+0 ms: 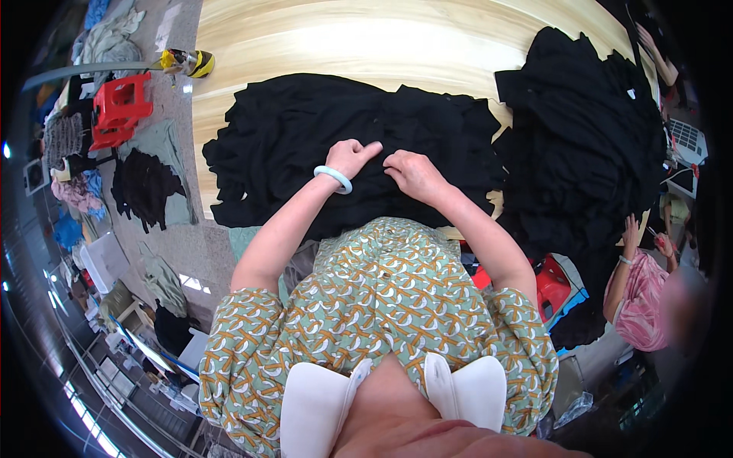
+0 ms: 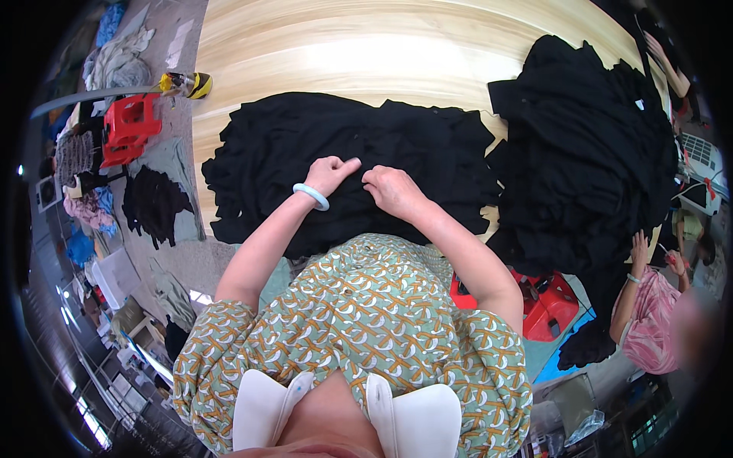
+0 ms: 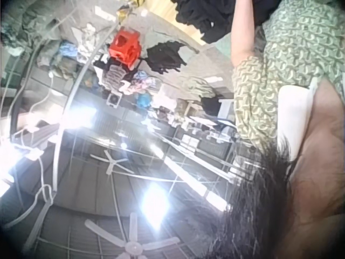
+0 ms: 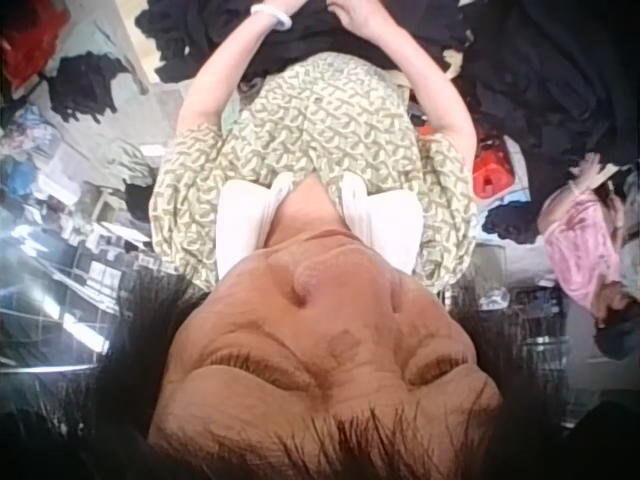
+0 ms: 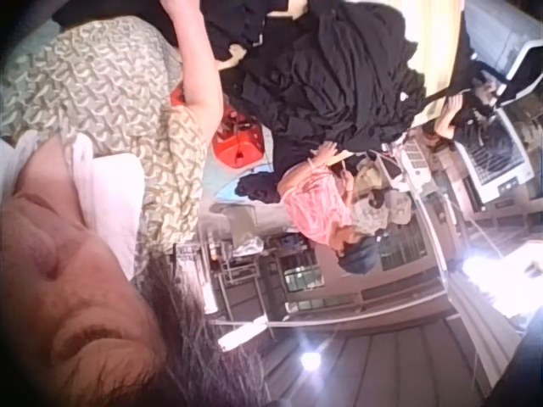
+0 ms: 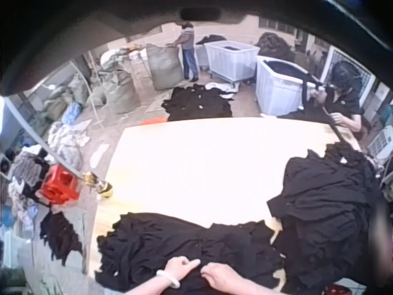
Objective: Inspect and button black garments on a table.
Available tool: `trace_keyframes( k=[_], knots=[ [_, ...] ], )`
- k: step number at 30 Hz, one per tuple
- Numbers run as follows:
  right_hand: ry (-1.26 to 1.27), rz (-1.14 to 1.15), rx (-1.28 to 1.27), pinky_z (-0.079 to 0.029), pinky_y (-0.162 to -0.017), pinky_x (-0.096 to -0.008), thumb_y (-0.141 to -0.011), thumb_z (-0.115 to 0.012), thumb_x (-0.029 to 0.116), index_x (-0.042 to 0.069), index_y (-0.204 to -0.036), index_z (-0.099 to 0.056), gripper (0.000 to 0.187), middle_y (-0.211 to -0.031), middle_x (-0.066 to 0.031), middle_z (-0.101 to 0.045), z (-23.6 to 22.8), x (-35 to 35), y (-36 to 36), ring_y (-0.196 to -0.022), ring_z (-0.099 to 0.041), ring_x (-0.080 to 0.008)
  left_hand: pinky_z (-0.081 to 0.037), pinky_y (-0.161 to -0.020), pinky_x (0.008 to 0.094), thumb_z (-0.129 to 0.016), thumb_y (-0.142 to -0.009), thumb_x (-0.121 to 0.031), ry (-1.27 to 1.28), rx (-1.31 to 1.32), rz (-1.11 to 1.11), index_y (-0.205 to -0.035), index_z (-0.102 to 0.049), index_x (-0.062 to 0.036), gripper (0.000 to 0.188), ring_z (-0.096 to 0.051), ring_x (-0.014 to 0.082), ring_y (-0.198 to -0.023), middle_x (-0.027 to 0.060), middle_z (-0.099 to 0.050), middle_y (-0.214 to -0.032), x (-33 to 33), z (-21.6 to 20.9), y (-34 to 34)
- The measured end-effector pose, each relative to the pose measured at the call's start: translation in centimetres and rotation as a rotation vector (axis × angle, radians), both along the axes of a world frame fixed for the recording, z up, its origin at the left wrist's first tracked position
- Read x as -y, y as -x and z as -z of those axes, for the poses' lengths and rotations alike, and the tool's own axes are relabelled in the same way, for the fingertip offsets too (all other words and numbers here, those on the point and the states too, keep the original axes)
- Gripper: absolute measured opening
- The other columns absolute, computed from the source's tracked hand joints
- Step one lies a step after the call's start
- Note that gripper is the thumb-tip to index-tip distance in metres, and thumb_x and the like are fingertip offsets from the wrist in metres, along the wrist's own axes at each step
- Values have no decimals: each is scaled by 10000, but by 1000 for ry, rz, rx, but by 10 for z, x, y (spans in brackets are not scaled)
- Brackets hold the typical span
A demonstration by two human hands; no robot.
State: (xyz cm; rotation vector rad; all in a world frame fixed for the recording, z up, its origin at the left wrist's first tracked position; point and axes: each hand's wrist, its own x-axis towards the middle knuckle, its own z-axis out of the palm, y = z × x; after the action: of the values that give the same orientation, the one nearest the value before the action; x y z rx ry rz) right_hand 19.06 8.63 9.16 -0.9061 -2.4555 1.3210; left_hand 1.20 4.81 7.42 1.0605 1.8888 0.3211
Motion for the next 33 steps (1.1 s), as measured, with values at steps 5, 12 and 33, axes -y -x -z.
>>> trace_keyframes(
  k=[5,12,33],
  knots=[
    [61,111,-24,-469,-702,-388,-729,-536,31,-6,-823,-591,115,-789,-166,-573,15,5,-3,-768,-572,-326,-429,-578,338,-610,-750,-322,37,-41,219,-644,-604,7,346,-559,232,-558,136,-596,-620,-2,6,3],
    [127,107,-44,-467,-694,-380,-726,-528,33,-10,-827,-582,122,-789,-165,-573,-5,-6,2,-764,-573,-325,-423,-577,305,-568,-792,-250,-7,282,-58,-732,-618,23,284,-546,165,-570,111,-597,-630,-7,0,9],
    [138,400,-130,-482,-638,-368,-720,-570,62,16,-824,-562,114,-759,-151,-603,-3,-13,21,-716,-593,-315,-402,-532,263,-552,-802,-178,-138,192,-29,-744,-602,14,207,-489,90,-572,54,-570,-616,-20,-15,-8]
  ],
)
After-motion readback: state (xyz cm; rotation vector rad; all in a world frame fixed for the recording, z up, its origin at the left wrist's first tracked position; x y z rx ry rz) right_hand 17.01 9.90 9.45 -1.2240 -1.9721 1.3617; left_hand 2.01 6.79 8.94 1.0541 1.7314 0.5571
